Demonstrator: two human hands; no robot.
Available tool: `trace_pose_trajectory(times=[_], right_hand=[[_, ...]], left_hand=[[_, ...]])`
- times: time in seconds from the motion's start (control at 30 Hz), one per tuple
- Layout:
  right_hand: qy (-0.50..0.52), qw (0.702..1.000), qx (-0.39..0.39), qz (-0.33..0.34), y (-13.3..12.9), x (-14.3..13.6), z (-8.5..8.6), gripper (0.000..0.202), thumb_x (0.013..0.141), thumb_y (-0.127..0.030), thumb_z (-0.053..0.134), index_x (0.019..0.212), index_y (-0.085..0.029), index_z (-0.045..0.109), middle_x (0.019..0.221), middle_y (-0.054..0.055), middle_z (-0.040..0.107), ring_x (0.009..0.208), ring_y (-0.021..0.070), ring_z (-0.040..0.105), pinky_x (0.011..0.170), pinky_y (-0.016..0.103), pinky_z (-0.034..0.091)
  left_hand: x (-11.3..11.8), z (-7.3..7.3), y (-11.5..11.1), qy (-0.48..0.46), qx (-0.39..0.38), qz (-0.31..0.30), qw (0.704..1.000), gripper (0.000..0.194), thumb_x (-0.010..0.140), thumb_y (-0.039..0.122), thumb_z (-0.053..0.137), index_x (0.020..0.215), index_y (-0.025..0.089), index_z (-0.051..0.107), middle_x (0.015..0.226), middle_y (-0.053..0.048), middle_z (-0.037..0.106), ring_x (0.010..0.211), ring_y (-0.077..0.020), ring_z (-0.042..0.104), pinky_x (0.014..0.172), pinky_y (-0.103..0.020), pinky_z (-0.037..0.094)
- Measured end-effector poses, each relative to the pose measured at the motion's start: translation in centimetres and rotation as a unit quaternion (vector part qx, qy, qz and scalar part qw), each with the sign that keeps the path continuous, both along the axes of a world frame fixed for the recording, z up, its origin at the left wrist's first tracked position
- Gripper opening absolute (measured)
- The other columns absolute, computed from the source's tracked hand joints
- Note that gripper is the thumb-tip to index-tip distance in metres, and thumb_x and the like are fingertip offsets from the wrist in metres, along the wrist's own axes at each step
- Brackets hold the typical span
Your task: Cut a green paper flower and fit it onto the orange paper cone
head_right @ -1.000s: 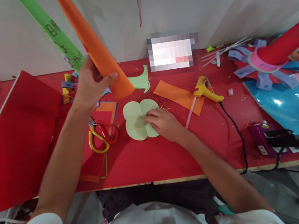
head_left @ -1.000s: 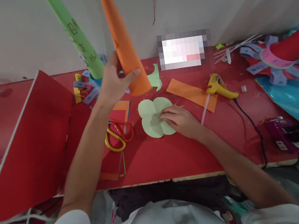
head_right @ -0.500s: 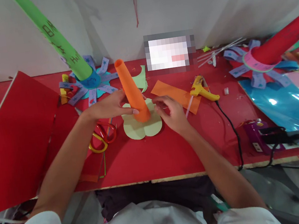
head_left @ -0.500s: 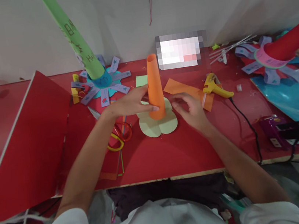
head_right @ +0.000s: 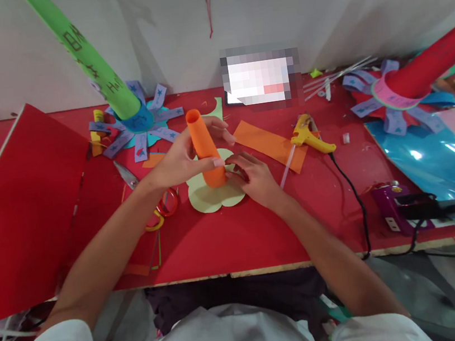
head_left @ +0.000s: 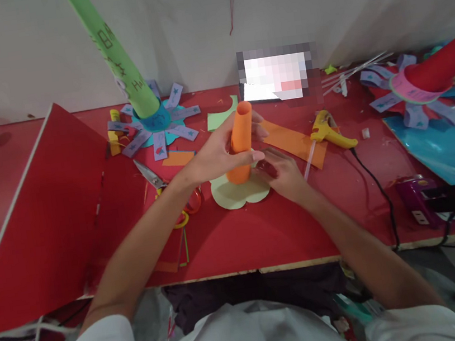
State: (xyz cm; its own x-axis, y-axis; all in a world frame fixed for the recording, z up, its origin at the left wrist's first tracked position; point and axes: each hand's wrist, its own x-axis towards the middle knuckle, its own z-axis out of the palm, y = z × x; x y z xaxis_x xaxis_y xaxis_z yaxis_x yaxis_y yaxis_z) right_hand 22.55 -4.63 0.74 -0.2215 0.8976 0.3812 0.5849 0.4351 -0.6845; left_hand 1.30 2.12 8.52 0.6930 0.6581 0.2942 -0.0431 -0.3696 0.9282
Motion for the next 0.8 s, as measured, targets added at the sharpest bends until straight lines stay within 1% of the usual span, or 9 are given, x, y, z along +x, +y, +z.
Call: trace_pose_trajectory(times=[0.03, 0.1, 0.13, 0.2, 0.3, 0.43, 0.63, 0.8], right_hand=[[-0.008, 1.000, 0.002, 0.006, 0.0, 0.1, -0.1, 0.015, 0.102, -0.030, 0.064, 0.113, -0.025, 0.072, 0.110, 0.007, 0.077, 0.084, 0.0218, 0.071, 0.079, 0.036, 0.058], [-0.036, 0.999, 0.004, 0.021, 0.1, 0.3, -0.4, 0.014, 0.102, -0.028, 0.062, 0.112, -0.025, 0.072, 0.110, 0.008, 0.077, 0.088, 0.0231, 0.072, 0.079, 0.036, 0.057], [-0.054, 0.998, 0.005, 0.029, 0.2, 0.4, -0.6, 0.014, 0.103, -0.028, 0.062, 0.111, -0.025, 0.073, 0.110, 0.008, 0.077, 0.091, 0.0242, 0.072, 0.080, 0.037, 0.057], [-0.083, 0.996, 0.008, 0.042, 0.3, 0.5, -0.9, 0.014, 0.105, -0.029, 0.060, 0.107, -0.025, 0.072, 0.109, 0.009, 0.078, 0.098, 0.0267, 0.072, 0.087, 0.040, 0.056], [-0.096, 0.994, 0.010, 0.052, 0.4, 0.5, -1.1, 0.016, 0.107, -0.030, 0.057, 0.105, -0.025, 0.072, 0.110, 0.009, 0.079, 0.101, 0.0279, 0.072, 0.093, 0.043, 0.056], [-0.097, 0.994, 0.014, 0.051, 0.5, 0.4, -1.0, 0.018, 0.108, -0.030, 0.055, 0.104, -0.026, 0.072, 0.110, 0.009, 0.079, 0.100, 0.0277, 0.072, 0.094, 0.044, 0.056], [-0.103, 0.993, 0.019, 0.052, 0.3, 0.3, -0.9, 0.018, 0.108, -0.029, 0.055, 0.104, -0.026, 0.072, 0.109, 0.008, 0.079, 0.098, 0.0277, 0.072, 0.093, 0.044, 0.056], [-0.106, 0.993, 0.027, 0.054, 0.4, 0.4, -1.1, 0.020, 0.109, -0.031, 0.054, 0.104, -0.026, 0.073, 0.110, 0.009, 0.080, 0.098, 0.0279, 0.072, 0.094, 0.045, 0.056]], left_hand=[[0.2, 0.1, -0.2, -0.011, -0.012, 0.008, 1.000, 0.063, 0.089, 0.066, 0.079, 0.131, 0.025, 0.056, 0.118, -0.009, 0.073, 0.110, -0.0241, 0.073, 0.093, -0.040, 0.064], [0.5, 0.2, -0.4, -0.024, -0.024, 0.021, 0.999, 0.053, 0.091, 0.058, 0.081, 0.124, 0.023, 0.059, 0.100, -0.003, 0.070, 0.091, -0.0176, 0.071, 0.083, -0.035, 0.063], [0.6, 0.2, -0.5, -0.032, -0.025, 0.024, 0.999, 0.048, 0.091, 0.054, 0.082, 0.120, 0.023, 0.060, 0.094, -0.001, 0.067, 0.084, -0.0151, 0.068, 0.079, -0.033, 0.062], [0.7, -0.1, -0.4, -0.053, -0.021, 0.026, 0.998, 0.043, 0.089, 0.050, 0.085, 0.114, 0.023, 0.062, 0.087, 0.001, 0.063, 0.076, -0.0126, 0.064, 0.073, -0.030, 0.059], [1.0, -0.6, -0.2, -0.081, -0.001, 0.038, 0.996, 0.041, 0.086, 0.049, 0.088, 0.103, 0.023, 0.061, 0.087, 0.001, 0.061, 0.075, -0.0121, 0.060, 0.071, -0.029, 0.057], [1.3, -1.0, -0.3, -0.090, 0.016, 0.063, 0.994, 0.042, 0.084, 0.051, 0.089, 0.094, 0.023, 0.059, 0.086, 0.000, 0.060, 0.074, -0.0126, 0.057, 0.069, -0.029, 0.055], [1.5, -1.1, -0.4, -0.101, 0.034, 0.088, 0.990, 0.038, 0.087, 0.050, 0.085, 0.094, 0.023, 0.059, 0.086, 0.000, 0.060, 0.075, -0.0136, 0.057, 0.070, -0.031, 0.054], [1.5, -1.4, -0.5, -0.104, 0.042, 0.083, 0.990, 0.034, 0.089, 0.047, 0.084, 0.095, 0.023, 0.061, 0.087, 0.000, 0.061, 0.075, -0.0131, 0.059, 0.070, -0.030, 0.055]])
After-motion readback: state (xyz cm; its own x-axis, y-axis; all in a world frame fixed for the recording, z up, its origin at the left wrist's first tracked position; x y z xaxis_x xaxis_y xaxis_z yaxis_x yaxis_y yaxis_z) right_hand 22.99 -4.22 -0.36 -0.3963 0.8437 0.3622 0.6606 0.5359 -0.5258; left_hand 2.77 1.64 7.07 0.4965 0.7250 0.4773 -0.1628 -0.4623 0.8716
